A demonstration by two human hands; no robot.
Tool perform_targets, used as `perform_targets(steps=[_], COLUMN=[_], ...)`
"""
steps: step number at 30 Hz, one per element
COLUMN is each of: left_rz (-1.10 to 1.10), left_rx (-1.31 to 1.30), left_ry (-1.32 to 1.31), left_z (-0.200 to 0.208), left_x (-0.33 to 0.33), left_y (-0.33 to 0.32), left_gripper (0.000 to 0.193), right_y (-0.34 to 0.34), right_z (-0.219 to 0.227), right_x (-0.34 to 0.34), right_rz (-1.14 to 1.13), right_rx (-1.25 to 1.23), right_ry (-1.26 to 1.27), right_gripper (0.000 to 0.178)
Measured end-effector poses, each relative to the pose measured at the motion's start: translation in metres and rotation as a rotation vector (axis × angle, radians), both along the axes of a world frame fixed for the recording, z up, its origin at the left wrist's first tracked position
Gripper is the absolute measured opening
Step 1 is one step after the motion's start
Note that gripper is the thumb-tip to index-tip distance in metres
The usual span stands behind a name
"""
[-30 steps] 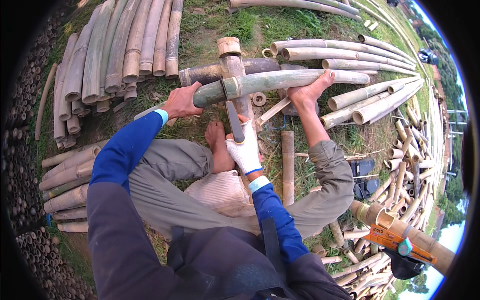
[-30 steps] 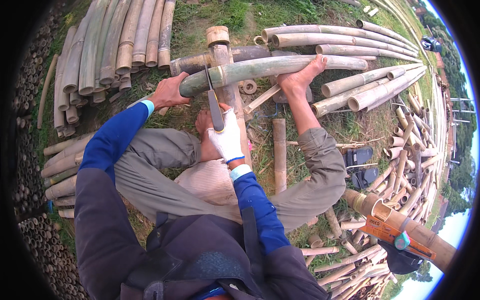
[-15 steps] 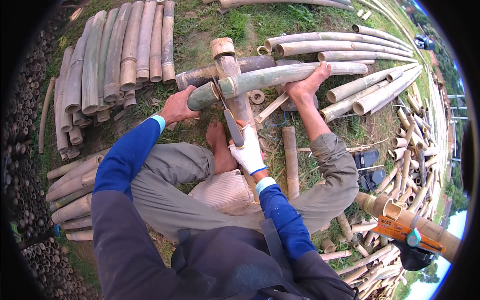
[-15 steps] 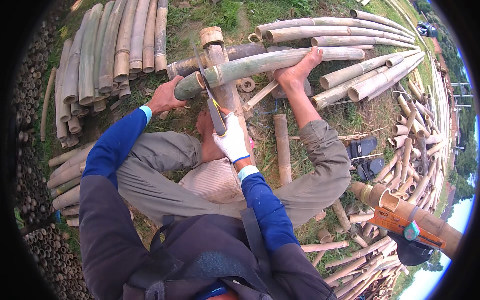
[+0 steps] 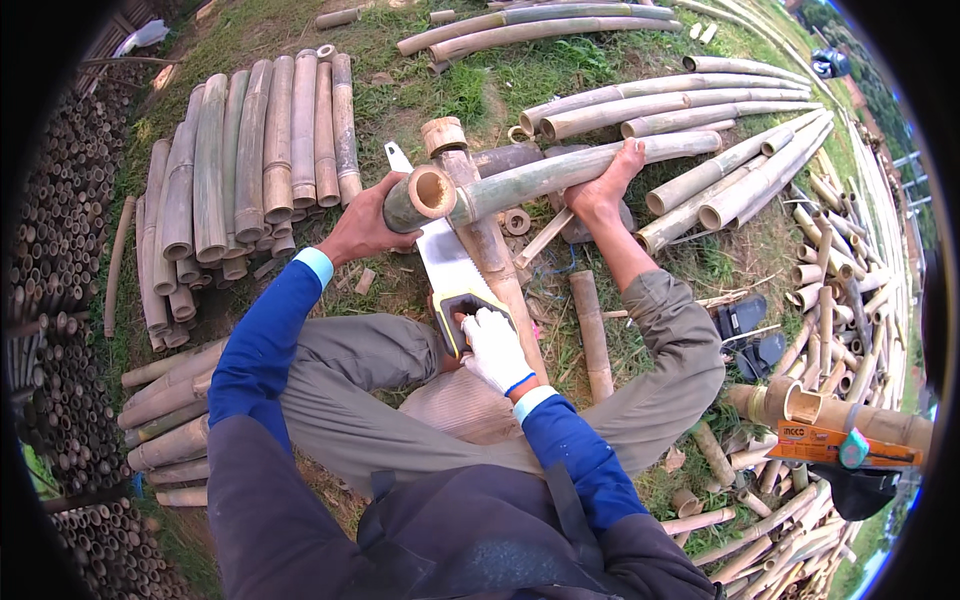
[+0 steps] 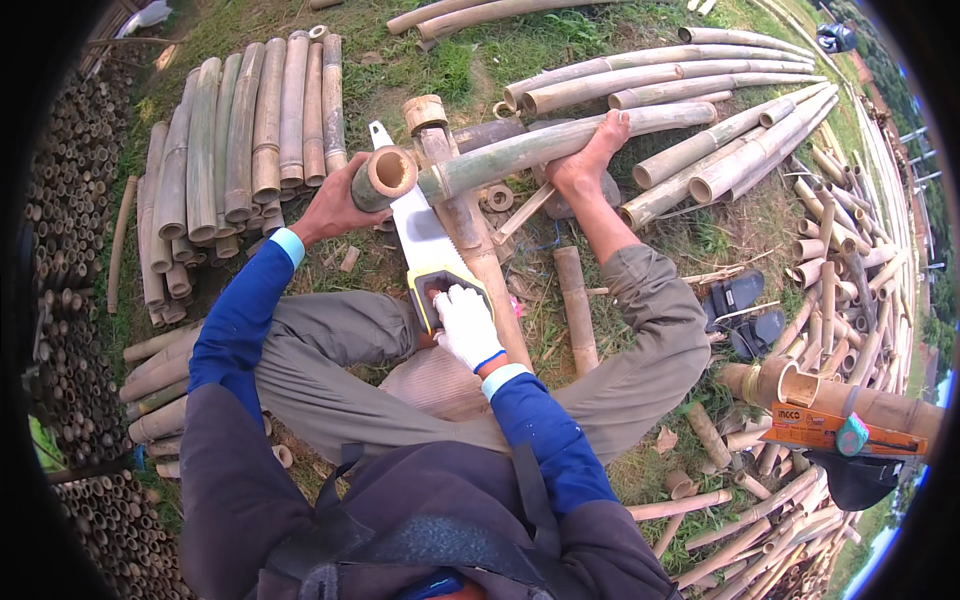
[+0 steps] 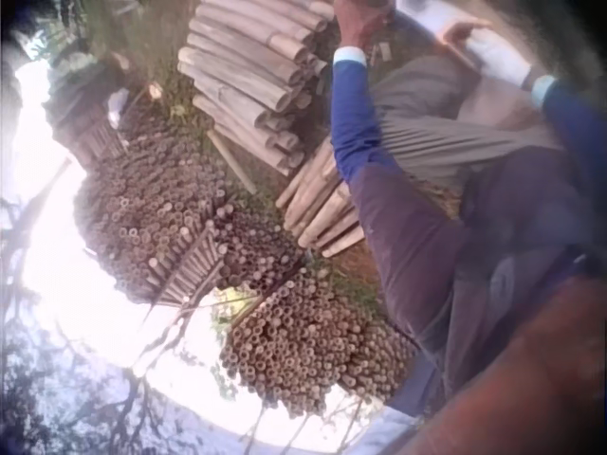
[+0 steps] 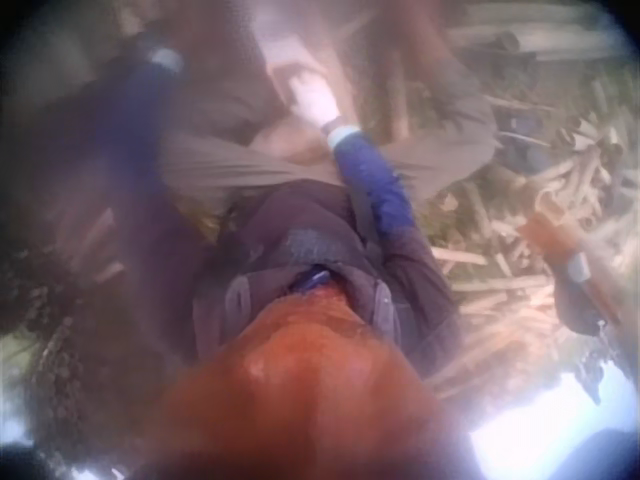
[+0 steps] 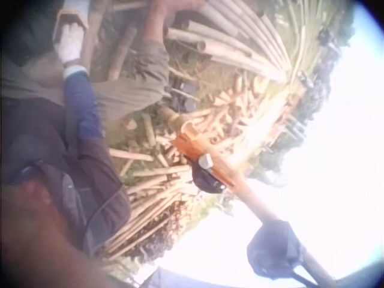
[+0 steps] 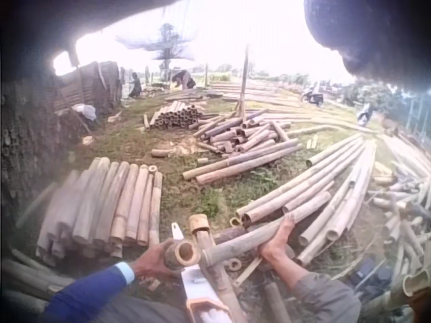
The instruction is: The person sits on the ground in an outdoor bamboo yard and uses a hand saw to cut long bamboo poles into shorter sections. The person positions each pole on a makeshift support, saws through it, and then moves the cut pieces aside.
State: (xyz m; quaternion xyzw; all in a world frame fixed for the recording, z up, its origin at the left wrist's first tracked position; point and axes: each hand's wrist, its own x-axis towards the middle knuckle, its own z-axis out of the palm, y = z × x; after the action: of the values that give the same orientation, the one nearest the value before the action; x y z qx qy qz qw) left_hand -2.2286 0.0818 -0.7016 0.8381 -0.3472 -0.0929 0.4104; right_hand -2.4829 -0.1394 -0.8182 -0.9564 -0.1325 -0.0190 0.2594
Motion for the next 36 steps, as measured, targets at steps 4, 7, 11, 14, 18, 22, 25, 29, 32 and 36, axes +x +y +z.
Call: perform_targets(steps=[4,7,11,14,18,22,25,29,32,36], left_rz=[-0.035,-0.056,-0.038,0.119,0.257,0.443,0.47,0.519,0.424,0.302], left_rx=[-0.071,-0.106,-0.249,-0.279,-0.717,-1.046,-1.19,-1.236,-1.131,-1.181], left_ry=[-0.097,-0.18,-0.264,-0.267,0.005,0.401,0.744,0.951,1.103,1.063], left_z=[0.041,0.057,0.069,0.09,0.097,0.098,0.086,0.06,0.03,0.046], left_x=[-0.017,-0.025,-0.045,-0.074,-0.098,-0.113,-0.105,-0.11,-0.11,-0.117], left_y=[-0.021,-0.031,-0.046,-0.069,-0.062,-0.057,-0.033,-0.016,0.015,0.057], left_gripper=[0.081,0.085,0.089,0.087,0.058,0.055,0.06,0.066,0.063,0.05], right_y=[0.011,0.01,0.002,-0.026,-0.04,-0.027,-0.014,-0.044,-0.12,-0.277], right_z=[-0.018,-0.029,0.046,0.097,0.174,0.191,0.183,0.199,0.217,0.298], right_x=[-0.006,-0.003,0.02,0.052,0.079,0.083,0.089,0.092,0.086,0.054], right_rz=[0.047,0.089,-0.246,-0.41,-0.199,0.034,0.06,0.151,0.117,-0.315], right_rx=[-0.094,-0.108,0.209,0.242,0.299,0.335,0.243,-0.065,-0.376,-0.59], right_ry=[0.044,0.036,0.071,-0.263,-0.534,-0.325,-0.392,-0.474,-0.586,-0.522], right_gripper=[0.063,0.063,0.074,0.094,0.102,0.105,0.106,0.089,0.078,0.074])
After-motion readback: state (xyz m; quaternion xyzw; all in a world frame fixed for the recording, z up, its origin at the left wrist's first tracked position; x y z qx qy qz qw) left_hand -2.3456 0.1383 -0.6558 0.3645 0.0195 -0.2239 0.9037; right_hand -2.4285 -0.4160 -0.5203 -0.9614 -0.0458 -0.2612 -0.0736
